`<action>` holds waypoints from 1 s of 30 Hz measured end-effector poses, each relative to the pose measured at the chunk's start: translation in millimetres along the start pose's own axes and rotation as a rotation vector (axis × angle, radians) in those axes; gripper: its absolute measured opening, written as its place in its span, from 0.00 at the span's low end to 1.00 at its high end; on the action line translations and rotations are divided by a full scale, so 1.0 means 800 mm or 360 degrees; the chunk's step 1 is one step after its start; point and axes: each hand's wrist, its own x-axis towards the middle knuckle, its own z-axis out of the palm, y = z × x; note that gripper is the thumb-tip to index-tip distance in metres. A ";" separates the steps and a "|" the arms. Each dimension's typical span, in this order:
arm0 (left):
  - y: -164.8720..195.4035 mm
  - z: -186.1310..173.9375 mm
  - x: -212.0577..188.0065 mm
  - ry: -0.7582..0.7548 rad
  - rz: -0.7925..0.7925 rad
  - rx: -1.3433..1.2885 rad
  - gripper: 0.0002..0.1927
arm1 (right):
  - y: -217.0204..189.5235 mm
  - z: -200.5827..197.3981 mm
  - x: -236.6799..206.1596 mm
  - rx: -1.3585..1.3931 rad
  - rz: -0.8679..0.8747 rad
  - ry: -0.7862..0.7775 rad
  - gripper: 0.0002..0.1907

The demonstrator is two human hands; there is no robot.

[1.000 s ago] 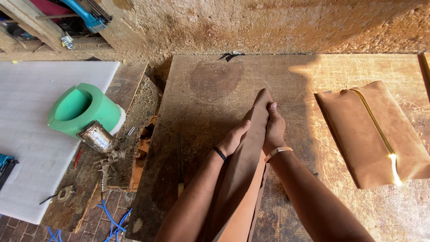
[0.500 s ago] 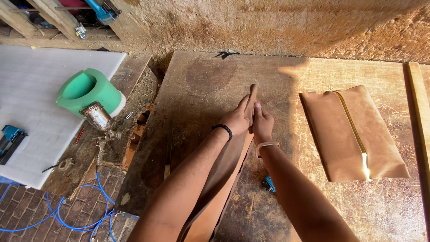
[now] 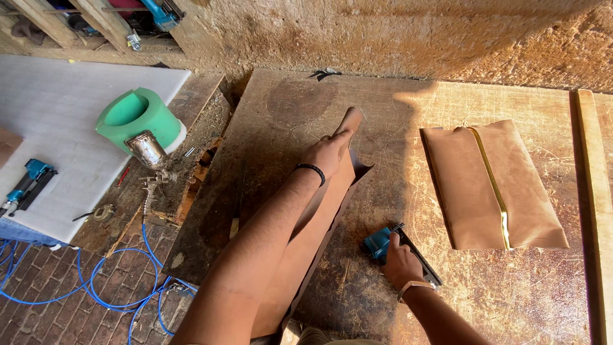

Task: The person wraps a piece of brown fabric around a rectangular yellow foam cushion, aligns the edges, and secures the fabric using a pneumatic staple gun. The person repeats the process with a second cushion, smoothing the fabric and stapling along the edges.

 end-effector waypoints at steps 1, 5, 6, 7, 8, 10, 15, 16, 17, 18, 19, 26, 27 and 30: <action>0.001 -0.001 -0.001 -0.0017 -0.0033 0.0062 0.37 | 0.005 0.008 0.007 0.0032 0.0012 -0.0005 0.44; 0.001 0.000 -0.002 0.0054 -0.0057 0.0061 0.33 | 0.011 0.025 0.041 0.0537 -0.0032 0.0144 0.41; 0.002 0.001 -0.001 0.0078 -0.0036 0.0076 0.32 | 0.013 0.021 0.045 0.0760 -0.0065 0.0219 0.41; 0.002 0.002 0.000 0.0102 -0.0014 0.0088 0.31 | 0.012 0.012 0.048 0.0843 -0.0021 0.0189 0.38; 0.003 0.003 0.001 0.0094 -0.0025 0.0092 0.31 | 0.010 -0.010 0.056 0.0927 0.0027 0.0160 0.35; 0.007 0.005 0.002 0.0073 -0.0044 0.0106 0.32 | 0.005 -0.063 0.060 0.1148 -0.0052 0.0126 0.25; 0.015 -0.002 -0.003 -0.0007 -0.0129 0.0170 0.41 | -0.035 -0.191 0.045 0.1236 -0.0553 0.0274 0.16; 0.015 -0.004 -0.005 0.0022 -0.0108 0.0170 0.42 | -0.045 -0.211 0.042 0.1159 -0.0592 0.0357 0.16; 0.016 -0.005 -0.005 -0.0002 -0.0128 0.0186 0.43 | -0.054 -0.229 0.040 0.1077 -0.0632 0.0438 0.17; 0.016 -0.007 -0.005 -0.0026 -0.0153 0.0204 0.44 | -0.062 -0.244 0.039 0.0993 -0.0676 0.0515 0.18; 0.015 -0.007 -0.006 -0.0048 -0.0182 0.0224 0.45 | -0.068 -0.255 0.037 0.0913 -0.0664 0.0490 0.18; 0.006 -0.001 -0.005 0.0026 -0.0123 0.0190 0.34 | -0.093 -0.255 0.048 0.0759 -0.0760 0.0451 0.24; 0.006 -0.001 -0.005 0.0020 -0.0139 0.0112 0.35 | -0.093 -0.251 0.052 0.0745 -0.0828 0.0509 0.25; 0.003 -0.008 -0.007 -0.0037 -0.0269 -0.0156 0.34 | -0.088 -0.239 0.070 0.0686 -0.0757 0.0455 0.25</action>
